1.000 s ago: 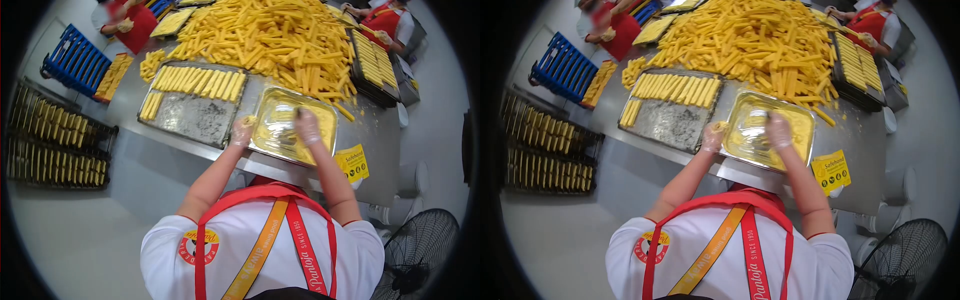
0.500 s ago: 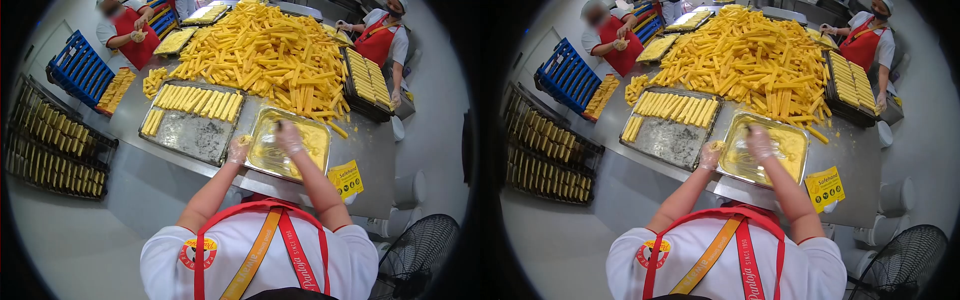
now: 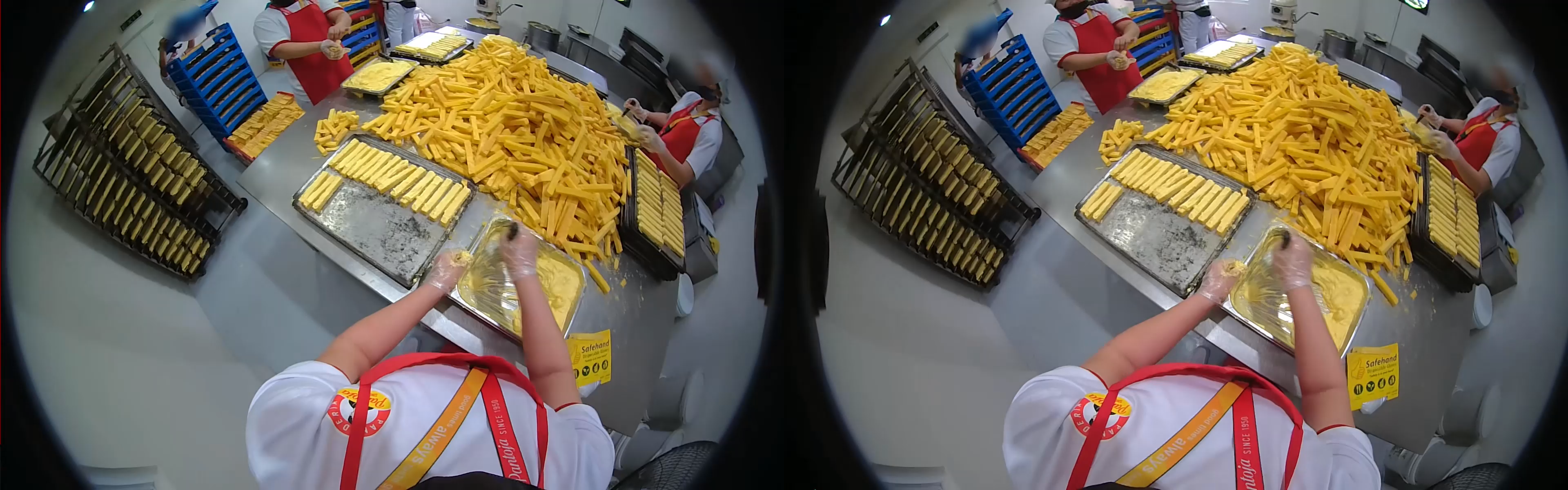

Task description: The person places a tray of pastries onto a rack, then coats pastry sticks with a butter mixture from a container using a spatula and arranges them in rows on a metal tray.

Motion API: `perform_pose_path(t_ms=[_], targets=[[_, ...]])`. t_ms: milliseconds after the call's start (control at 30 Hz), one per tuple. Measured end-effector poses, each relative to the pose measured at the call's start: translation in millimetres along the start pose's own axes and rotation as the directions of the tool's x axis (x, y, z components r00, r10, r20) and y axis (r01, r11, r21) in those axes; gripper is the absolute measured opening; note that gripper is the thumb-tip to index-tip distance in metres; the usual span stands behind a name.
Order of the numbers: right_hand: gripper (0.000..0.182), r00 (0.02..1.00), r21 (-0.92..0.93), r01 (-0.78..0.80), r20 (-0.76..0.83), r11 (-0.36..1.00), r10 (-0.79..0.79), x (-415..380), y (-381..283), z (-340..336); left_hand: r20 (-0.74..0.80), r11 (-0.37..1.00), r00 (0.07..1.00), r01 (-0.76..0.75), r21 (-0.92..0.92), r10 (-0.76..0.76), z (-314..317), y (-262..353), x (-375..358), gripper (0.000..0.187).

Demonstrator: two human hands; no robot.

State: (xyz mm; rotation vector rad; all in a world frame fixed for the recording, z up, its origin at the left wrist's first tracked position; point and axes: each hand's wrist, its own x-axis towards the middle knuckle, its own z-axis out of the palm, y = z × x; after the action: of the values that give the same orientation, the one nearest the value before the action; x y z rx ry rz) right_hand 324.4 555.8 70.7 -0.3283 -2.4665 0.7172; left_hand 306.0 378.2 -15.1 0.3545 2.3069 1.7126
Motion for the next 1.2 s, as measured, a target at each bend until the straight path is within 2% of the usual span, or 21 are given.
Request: perform_pose_path(t_ms=[33,133,233,267,300,367,400,467,533,567,600,633,700,800,900,1000,1067,1100,1133,1167,1200], targets=[[0.01,0.999,0.054,0.009,0.034,0.998,-0.01,1,-14,6,-0.004,0.999,1.0,-0.015,0.034,0.015,-1,2,-2,0.023],[0.008,0.989,-0.025,0.144,0.027,0.989,-0.144,-1,5,37,0.023,1.0,1.0,-0.015,0.0,0.015,-2,2,-3,0.022],[0.008,0.989,-0.035,0.138,-0.041,0.99,-0.139,-12,50,19,0.023,0.999,1.0,-0.001,0.051,0.0,-3,4,-1,0.021],[0.01,0.997,-0.113,0.048,-0.051,0.992,-0.054,-20,66,7,0.021,0.997,1.0,0.011,0.076,-0.013,-4,5,-2,0.021],[0.013,0.997,-0.191,-0.046,-0.071,0.981,0.033,-25,78,-6,0.016,1.0,1.0,0.005,0.01,-0.005,-5,-1,0,0.021],[0.015,0.996,-0.241,-0.084,-0.034,0.967,0.078,-33,94,-31,0.032,0.992,0.999,0.004,-0.127,0.0,5,-20,4,0.022],[0.016,0.994,-0.271,-0.111,-0.018,0.956,0.11,-38,99,-44,0.02,0.992,0.999,-0.022,-0.122,0.025,5,-20,2,0.022],[0.02,0.99,-0.13,-0.14,-0.022,0.982,0.139,-35,73,-47,0.066,0.998,0.998,-0.009,-0.059,0.013,1,-22,5,0.023],[0.007,0.992,0.009,0.054,-0.111,0.998,-0.053,-31,34,-29,0.117,0.998,0.992,0.045,-0.042,-0.04,4,-27,0,0.023],[0.01,0.983,0.106,0.163,-0.108,0.981,-0.152,-32,22,-13,0.131,0.996,0.99,0.066,-0.052,-0.059,5,-32,3,0.024],[0.023,0.973,0.096,0.231,-0.041,0.968,-0.228,-30,17,4,0.127,0.995,0.989,0.079,-0.058,-0.071,3,-35,13,0.024],[0.024,0.977,0.093,0.212,-0.032,0.973,-0.21,-34,18,16,0.085,0.987,0.996,0.006,-0.158,0.007,8,-41,11,0.026],[0.027,0.984,0.096,0.179,-0.006,0.979,-0.179,-25,15,34,0.01,0.995,1.0,-0.007,-0.104,0.008,9,-46,12,0.024],[0.024,0.979,0.044,0.193,-0.07,0.98,-0.19,-34,42,16,0.103,0.997,0.994,0.05,-0.053,-0.045,-1,-21,4,0.022],[0.011,0.986,-0.099,-0.028,-0.165,0.995,0.011,-50,67,-17,0.059,0.984,0.998,0.003,-0.179,0.007,3,-32,2,0.021],[0.005,0.99,-0.078,-0.135,-0.054,0.988,0.131,-49,56,-45,0.061,0.95,0.998,0.034,-0.311,-0.015,5,-22,1,0.019],[0.004,0.995,0.049,0.089,-0.038,0.995,-0.087,-50,19,-38,0.091,0.954,0.996,0.013,-0.298,0.015,-1,-11,-3,0.016],[0.004,0.997,0.241,0.047,0.052,0.969,-0.062,-57,-7,-31,0.102,0.964,0.994,-0.007,-0.266,0.035,-6,-7,-4,0.015],[0.007,0.976,0.316,-0.019,0.213,0.949,-0.051,-64,-26,-21,0.114,0.978,0.991,-0.052,-0.204,0.076,-8,-6,-1,0.014],[0.014,0.913,0.367,-0.163,0.408,0.916,-0.001,-69,-53,-28,0.127,0.985,0.985,-0.102,-0.143,0.12,-8,-5,-2,0.013],[0.019,0.915,0.269,-0.035,0.397,0.962,-0.077,-75,-54,-17,0.11,0.947,0.99,-0.053,-0.316,0.092,-6,5,-9,0.013]])
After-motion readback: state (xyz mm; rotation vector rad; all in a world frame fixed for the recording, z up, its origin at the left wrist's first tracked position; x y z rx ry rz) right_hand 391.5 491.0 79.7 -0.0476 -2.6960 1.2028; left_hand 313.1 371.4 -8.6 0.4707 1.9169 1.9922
